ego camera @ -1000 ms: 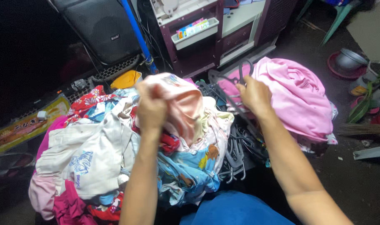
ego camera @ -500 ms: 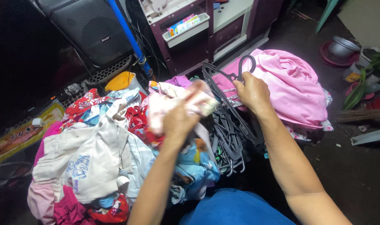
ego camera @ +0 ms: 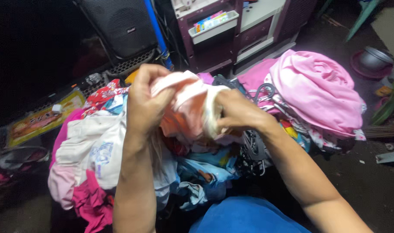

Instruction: The person sorts through a pile of clothes and places various items onto plastic hangers by hand.

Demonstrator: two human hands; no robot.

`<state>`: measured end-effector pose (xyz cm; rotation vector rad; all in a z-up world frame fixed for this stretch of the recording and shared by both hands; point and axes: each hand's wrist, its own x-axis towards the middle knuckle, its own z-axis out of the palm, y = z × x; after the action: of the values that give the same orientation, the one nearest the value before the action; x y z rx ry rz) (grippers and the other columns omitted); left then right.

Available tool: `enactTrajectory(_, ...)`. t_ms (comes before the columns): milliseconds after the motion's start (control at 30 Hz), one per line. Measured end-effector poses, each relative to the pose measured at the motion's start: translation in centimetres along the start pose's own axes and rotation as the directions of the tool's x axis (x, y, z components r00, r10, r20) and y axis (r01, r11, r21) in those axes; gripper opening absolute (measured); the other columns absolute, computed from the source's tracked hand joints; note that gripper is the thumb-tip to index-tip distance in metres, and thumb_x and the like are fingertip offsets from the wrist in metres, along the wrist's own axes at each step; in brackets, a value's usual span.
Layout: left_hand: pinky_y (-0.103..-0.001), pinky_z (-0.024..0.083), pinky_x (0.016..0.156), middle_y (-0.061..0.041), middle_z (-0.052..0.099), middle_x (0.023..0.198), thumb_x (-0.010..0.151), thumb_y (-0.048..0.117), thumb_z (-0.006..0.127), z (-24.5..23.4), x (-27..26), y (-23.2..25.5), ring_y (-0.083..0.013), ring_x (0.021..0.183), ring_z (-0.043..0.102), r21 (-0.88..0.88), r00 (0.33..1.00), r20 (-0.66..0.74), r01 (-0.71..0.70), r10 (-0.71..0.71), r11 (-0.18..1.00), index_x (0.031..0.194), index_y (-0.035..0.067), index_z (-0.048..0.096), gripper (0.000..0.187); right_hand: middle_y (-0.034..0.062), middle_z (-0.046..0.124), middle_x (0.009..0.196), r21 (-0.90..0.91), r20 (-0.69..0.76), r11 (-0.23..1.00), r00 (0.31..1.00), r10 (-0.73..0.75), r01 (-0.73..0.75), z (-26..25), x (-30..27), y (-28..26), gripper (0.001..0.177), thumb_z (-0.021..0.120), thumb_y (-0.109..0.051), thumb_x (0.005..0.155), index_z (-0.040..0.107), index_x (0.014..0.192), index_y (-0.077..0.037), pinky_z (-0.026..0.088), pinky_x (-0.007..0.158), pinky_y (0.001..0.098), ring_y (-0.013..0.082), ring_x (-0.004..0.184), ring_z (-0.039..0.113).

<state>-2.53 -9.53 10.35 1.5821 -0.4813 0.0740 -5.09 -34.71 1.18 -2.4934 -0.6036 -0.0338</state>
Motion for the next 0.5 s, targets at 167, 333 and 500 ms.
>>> enactTrajectory(167,-0.021,0.055,0.081,-0.004,0.068,0.101,0.095,-0.007,0.067,0.5,-0.1,3.8,-0.0067,0.092,0.067,0.126,0.956,-0.052,-0.28,0.288,0.952,0.114,0.003,0.06,0.023,0.0219,0.07,0.106,-0.073,0.011,0.997,1.0,0.026,-0.025,0.7,3.0,-6.3,0.036,0.068,-0.029,0.084,0.065,0.111,-0.008,0.053,0.087,0.0505,0.0416,0.102,0.067)
enactTrajectory(333,-0.021,0.052,0.073,0.0,0.062,0.092,0.095,-0.007,0.064,-0.7,0.8,4.2,-0.0054,0.082,0.061,0.058,0.95,-0.095,-0.294,0.298,0.954,0.115,0.005,0.059,0.024,0.02,0.066,0.108,0.423,-0.239,0.864,0.953,-0.185,0.274,-0.9,4.1,-9.0,0.064,0.076,-0.027,0.077,0.051,0.127,0.004,0.054,0.081,0.0444,0.0365,0.102,0.068)
enactTrajectory(500,-0.024,0.059,0.083,-0.006,0.061,0.108,0.099,0.0,0.067,-2.0,0.4,2.3,-0.0115,0.097,0.066,0.011,0.947,-0.019,-0.321,0.322,0.947,0.13,0.006,0.052,0.035,0.0111,0.074,0.097,0.586,0.064,0.807,0.989,-0.132,0.07,4.6,7.8,-6.6,0.032,0.062,-0.017,0.09,0.07,0.115,0.003,0.058,0.075,0.0332,0.0204,0.088,0.071)
